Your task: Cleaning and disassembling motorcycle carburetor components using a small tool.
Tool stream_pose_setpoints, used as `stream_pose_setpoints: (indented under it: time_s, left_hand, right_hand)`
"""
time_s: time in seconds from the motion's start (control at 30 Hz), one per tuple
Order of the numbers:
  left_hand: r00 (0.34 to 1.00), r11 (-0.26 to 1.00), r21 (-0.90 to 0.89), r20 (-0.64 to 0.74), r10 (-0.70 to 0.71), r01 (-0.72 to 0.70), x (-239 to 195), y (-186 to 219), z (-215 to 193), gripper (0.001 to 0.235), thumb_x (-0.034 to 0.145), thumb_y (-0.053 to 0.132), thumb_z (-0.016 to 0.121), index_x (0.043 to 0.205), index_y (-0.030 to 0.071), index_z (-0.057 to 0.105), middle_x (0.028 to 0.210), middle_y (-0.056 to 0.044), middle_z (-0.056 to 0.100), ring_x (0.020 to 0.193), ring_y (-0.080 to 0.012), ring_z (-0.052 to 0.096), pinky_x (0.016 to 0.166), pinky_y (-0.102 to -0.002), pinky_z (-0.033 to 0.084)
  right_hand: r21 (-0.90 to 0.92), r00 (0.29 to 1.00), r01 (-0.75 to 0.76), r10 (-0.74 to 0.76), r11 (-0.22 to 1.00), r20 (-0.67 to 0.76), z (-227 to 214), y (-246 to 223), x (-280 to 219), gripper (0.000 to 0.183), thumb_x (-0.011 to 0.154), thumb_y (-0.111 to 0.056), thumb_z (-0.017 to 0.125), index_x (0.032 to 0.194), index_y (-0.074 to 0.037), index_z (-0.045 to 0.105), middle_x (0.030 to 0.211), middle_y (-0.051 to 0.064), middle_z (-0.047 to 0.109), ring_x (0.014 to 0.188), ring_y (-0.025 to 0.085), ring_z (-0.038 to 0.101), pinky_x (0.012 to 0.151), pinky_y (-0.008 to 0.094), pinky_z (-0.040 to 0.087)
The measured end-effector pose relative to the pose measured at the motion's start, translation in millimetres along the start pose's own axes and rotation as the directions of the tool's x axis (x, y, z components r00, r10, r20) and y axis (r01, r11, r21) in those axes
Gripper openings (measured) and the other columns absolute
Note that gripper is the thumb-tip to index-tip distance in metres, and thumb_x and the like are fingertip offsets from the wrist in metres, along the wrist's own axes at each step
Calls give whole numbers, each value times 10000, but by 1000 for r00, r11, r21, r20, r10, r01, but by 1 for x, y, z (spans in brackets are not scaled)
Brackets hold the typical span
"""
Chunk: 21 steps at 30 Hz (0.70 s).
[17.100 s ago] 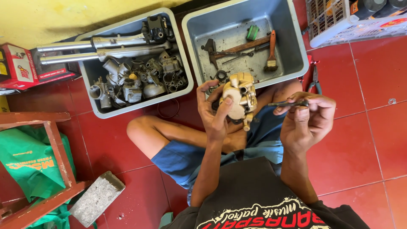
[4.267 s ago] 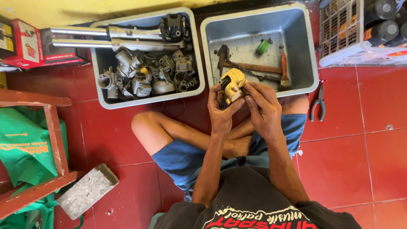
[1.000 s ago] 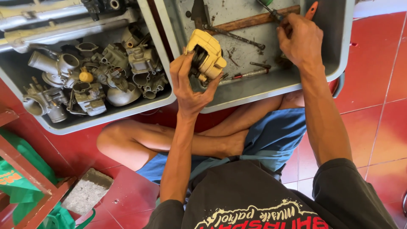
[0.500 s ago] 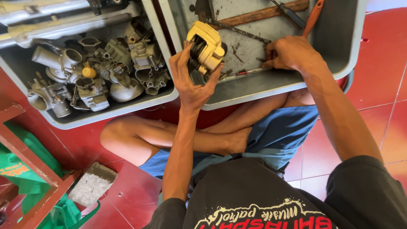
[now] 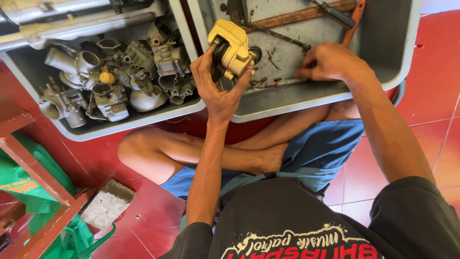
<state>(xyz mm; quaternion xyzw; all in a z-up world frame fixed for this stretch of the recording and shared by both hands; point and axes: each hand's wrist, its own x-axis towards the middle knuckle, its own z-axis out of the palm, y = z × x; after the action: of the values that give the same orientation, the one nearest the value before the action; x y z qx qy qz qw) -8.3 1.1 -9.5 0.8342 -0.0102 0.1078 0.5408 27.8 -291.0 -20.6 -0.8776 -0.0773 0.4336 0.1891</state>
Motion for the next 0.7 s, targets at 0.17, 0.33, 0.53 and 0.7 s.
stream_pose_setpoints:
  time_s: [0.17, 0.33, 0.53, 0.7]
  left_hand:
    - [1000, 999, -40, 2, -16, 16, -2, 1, 1, 768, 881, 255, 901, 1482, 158, 433, 1280, -45, 475, 1129, -192, 595, 984, -330, 609]
    - [1000, 999, -43, -16, 11, -12, 1, 2, 0, 770, 866, 232, 912, 1468, 124, 445, 1276, -63, 502, 1123, -205, 594, 975, -339, 595]
    - [996, 994, -96, -72, 52, -59, 2, 4, -1, 732, 864, 237, 898, 1437, 102, 464, 1269, -68, 494, 1139, -212, 591, 994, -343, 596]
    - [991, 966, -255, -113, -73, 42, 9, 32, -12, 613, 854, 241, 826, 1355, 55, 526, 1191, -69, 483, 1074, -220, 566, 961, -363, 519]
  right_hand:
    - [-147, 543, 272, -278, 951, -793, -3, 6, -13, 189, 909, 74, 808, 1081, 45, 734, 1038, 169, 689, 847, 336, 634, 749, 408, 531]
    - [-187, 503, 33, -178, 982, -846, -1, 18, -8, 535, 873, 8, 893, 1322, 64, 608, 1078, 204, 576, 896, 366, 522, 788, 456, 456]
    - [-238, 752, -103, -81, 966, -654, 33, 51, 8, 327, 826, -191, 866, 1074, -46, 712, 1046, 121, 681, 907, 338, 661, 800, 439, 532]
    - [-226, 746, -396, 169, 890, -644, 32, 55, 3, 875, 849, -107, 740, 1595, 15, 301, 1339, 301, 395, 1175, 473, 437, 739, 514, 587]
